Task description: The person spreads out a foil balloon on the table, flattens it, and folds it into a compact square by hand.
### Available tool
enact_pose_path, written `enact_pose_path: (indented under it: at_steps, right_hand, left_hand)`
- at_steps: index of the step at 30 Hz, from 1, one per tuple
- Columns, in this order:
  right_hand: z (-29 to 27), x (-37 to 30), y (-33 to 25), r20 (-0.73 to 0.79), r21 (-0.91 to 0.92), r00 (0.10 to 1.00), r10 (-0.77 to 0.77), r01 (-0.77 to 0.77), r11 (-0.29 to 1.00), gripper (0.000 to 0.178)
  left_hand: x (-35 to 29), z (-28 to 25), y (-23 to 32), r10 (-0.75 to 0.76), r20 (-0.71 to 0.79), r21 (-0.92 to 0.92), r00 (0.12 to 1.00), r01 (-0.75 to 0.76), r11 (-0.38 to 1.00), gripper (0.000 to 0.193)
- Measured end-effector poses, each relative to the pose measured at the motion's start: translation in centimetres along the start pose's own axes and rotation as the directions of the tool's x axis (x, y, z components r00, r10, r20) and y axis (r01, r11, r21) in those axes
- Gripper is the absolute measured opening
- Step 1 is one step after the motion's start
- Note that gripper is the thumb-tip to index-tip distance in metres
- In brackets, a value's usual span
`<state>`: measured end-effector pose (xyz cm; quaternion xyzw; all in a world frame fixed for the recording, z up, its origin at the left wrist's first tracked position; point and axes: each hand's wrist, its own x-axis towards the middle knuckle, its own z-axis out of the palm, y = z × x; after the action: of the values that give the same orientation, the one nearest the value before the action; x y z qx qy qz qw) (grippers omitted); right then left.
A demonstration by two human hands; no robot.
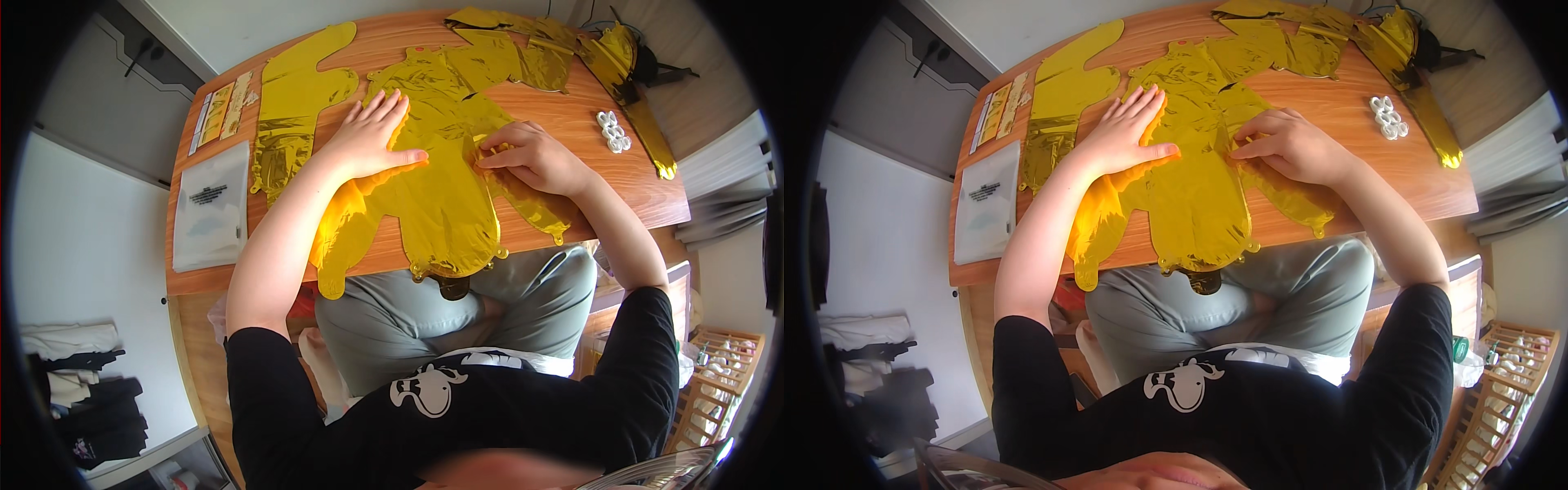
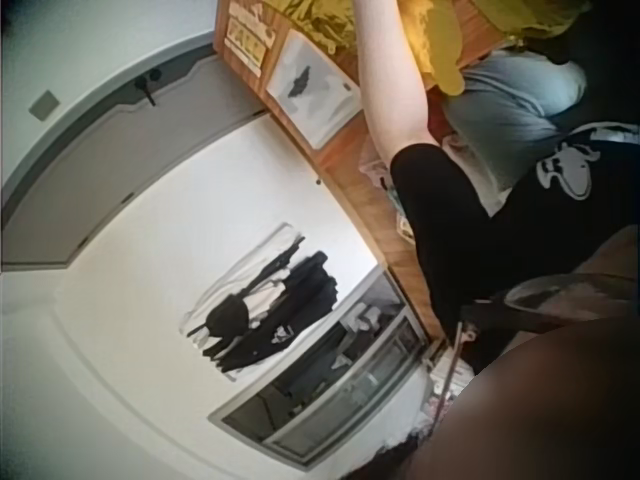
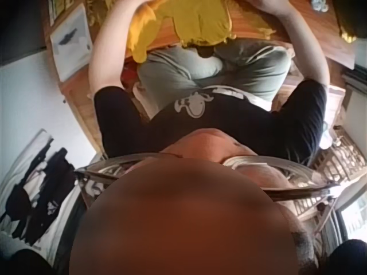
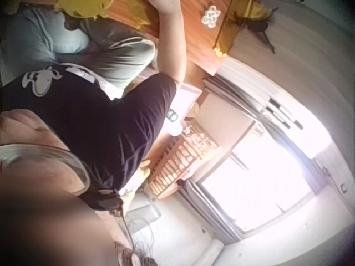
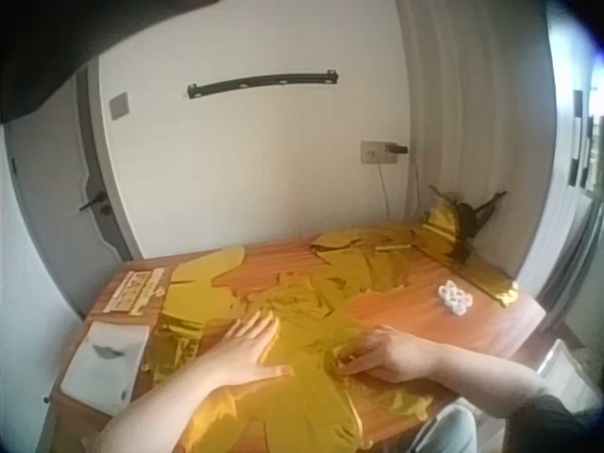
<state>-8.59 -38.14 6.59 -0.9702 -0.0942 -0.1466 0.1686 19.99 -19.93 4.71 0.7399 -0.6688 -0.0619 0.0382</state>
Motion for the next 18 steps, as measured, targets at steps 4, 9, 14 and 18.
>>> enact_pose_path:
  at_steps: [4, 9, 14, 18]
  right_hand:
    - [-0.29, 0.18, -0.09, 0.003, 0.021, 1.0, 0.003, -0.003, 1.0, 0.028]
    - [-0.44, 0.35, 0.3, -0.014, 0.065, 1.0, 0.006, -0.005, 0.998, 0.027]
    - [-0.39, 0.26, 0.63, -0.034, 0.178, 0.999, -0.022, 0.028, 0.984, 0.026]
    - [-0.6, 0.35, 0.43, -0.043, 0.177, 0.999, -0.033, 0.04, 0.983, 0.026]
  left_hand:
    - [-0.02, -0.11, -0.15, 0.001, -0.006, 0.0, 1.0, -0.001, 1.0, 0.117]
    - [-0.03, -0.25, -0.04, -0.008, 0.015, 0.004, 1.0, 0.008, 1.0, 0.119]
    - [-0.12, -0.05, 0.07, -0.008, 0.014, 0.007, 1.0, 0.008, 1.0, 0.119]
    - [0.17, -0.09, -0.19, -0.019, 0.038, -0.017, 0.999, 0.02, 1.0, 0.124]
